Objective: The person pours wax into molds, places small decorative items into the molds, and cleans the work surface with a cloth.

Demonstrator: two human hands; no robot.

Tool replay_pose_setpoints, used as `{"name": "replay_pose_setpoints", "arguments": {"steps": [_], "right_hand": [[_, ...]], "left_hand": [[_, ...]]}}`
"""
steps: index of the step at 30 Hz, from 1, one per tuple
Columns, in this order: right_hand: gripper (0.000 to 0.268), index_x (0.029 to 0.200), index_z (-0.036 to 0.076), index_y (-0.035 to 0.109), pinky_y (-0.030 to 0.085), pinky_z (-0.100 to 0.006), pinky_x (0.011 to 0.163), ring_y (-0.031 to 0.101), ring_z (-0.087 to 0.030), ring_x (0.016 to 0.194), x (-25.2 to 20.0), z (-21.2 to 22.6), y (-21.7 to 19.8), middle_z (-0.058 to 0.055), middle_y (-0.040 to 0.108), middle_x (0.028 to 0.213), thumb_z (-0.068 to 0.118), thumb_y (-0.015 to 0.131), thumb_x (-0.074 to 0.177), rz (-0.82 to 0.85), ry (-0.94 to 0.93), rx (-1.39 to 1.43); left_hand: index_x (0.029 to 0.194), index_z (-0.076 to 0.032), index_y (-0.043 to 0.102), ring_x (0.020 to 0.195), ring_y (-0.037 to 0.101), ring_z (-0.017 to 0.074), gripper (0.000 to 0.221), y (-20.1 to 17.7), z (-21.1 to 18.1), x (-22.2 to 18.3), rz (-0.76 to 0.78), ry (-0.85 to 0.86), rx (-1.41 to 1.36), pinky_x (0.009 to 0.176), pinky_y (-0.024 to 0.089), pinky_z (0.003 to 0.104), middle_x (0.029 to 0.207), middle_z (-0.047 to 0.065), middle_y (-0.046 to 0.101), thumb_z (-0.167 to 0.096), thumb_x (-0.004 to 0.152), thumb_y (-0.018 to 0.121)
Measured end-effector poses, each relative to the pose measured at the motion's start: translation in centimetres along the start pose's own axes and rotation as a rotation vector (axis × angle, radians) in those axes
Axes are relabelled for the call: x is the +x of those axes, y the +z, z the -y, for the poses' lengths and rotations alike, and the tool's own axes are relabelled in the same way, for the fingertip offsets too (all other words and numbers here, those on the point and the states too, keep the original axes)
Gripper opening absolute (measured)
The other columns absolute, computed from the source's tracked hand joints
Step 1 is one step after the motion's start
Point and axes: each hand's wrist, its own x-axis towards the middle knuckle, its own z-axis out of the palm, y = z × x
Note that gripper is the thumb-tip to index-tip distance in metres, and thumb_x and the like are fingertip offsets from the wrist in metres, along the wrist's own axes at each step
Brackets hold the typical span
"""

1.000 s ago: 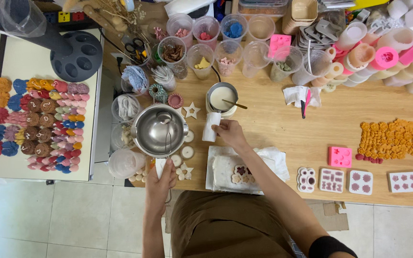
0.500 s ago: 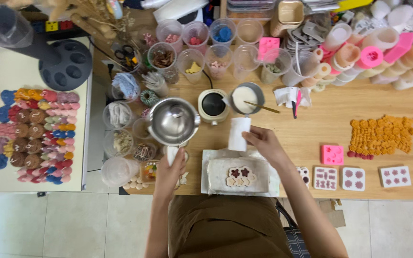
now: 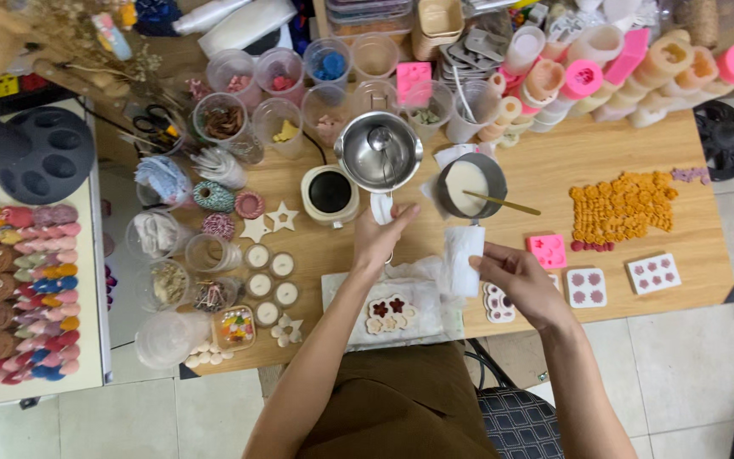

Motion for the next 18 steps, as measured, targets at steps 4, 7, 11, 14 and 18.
{"name": "replay_pose_setpoints", "arguments": {"steps": [4, 7, 11, 14, 18], "right_hand": [[0.044, 0.131, -0.003, 0.069, 0.051, -0.028, 0.088, 0.066, -0.009, 0.095, -1.7, 0.2, 0.4, -0.006, 0.078, 0.109, 0.02, 0.069, 0.093, 0.01, 0.038, -0.017], [0.045, 0.131, -0.002, 0.069, 0.052, -0.027, 0.089, 0.067, -0.008, 0.096, -2.4, 0.4, 0.9, -0.005, 0.079, 0.109, 0.021, 0.069, 0.092, 0.013, 0.05, -0.013], [0.046, 0.13, -0.002, 0.071, 0.051, -0.028, 0.085, 0.065, -0.009, 0.092, -2.6, 0.0, 0.6, -0.006, 0.078, 0.106, 0.022, 0.071, 0.091, -0.003, 0.078, -0.025], [0.046, 0.131, -0.006, 0.072, 0.049, -0.028, 0.083, 0.059, -0.009, 0.09, -3.1, 0.2, -0.3, -0.006, 0.074, 0.104, 0.023, 0.071, 0.095, 0.04, 0.069, 0.056], [0.047, 0.13, 0.0, 0.069, 0.051, -0.027, 0.081, 0.064, -0.008, 0.088, -4.0, 0.7, -1.6, -0.003, 0.079, 0.104, 0.023, 0.069, 0.089, -0.038, 0.077, 0.018]], "left_hand": [[0.078, -0.004, 0.053, 0.065, 0.049, 0.007, 0.037, 1.3, 1.1, 1.0, -0.02, 0.051, -0.06, 0.055, 0.04, 0.025, 0.076, 0.001, 0.059, -0.016, 0.09, 0.086], [0.08, -0.006, 0.056, 0.078, 0.068, 0.0082, 0.03, 1.6, 1.1, 1.1, -0.07, 0.078, -0.097, 0.064, 0.051, 0.026, 0.08, 0.001, 0.066, -0.01, 0.081, 0.085], [0.083, -0.006, 0.057, 0.084, 0.07, 0.0122, 0.028, 1.0, 1.1, 0.9, -0.132, 0.015, -0.001, 0.071, 0.053, 0.027, 0.082, 0.002, 0.068, -0.01, 0.081, 0.084], [0.084, -0.004, 0.056, 0.085, 0.07, 0.0126, 0.028, 0.9, 1.8, 1.4, -0.145, 0.056, -0.056, 0.074, 0.054, 0.028, 0.085, 0.004, 0.069, -0.008, 0.081, 0.084], [0.085, -0.001, 0.057, 0.084, 0.071, 0.0127, 0.027, 0.3, 2.8, 2.5, -0.159, 0.113, -0.009, 0.074, 0.056, 0.028, 0.086, 0.007, 0.07, -0.006, 0.081, 0.083]]}}
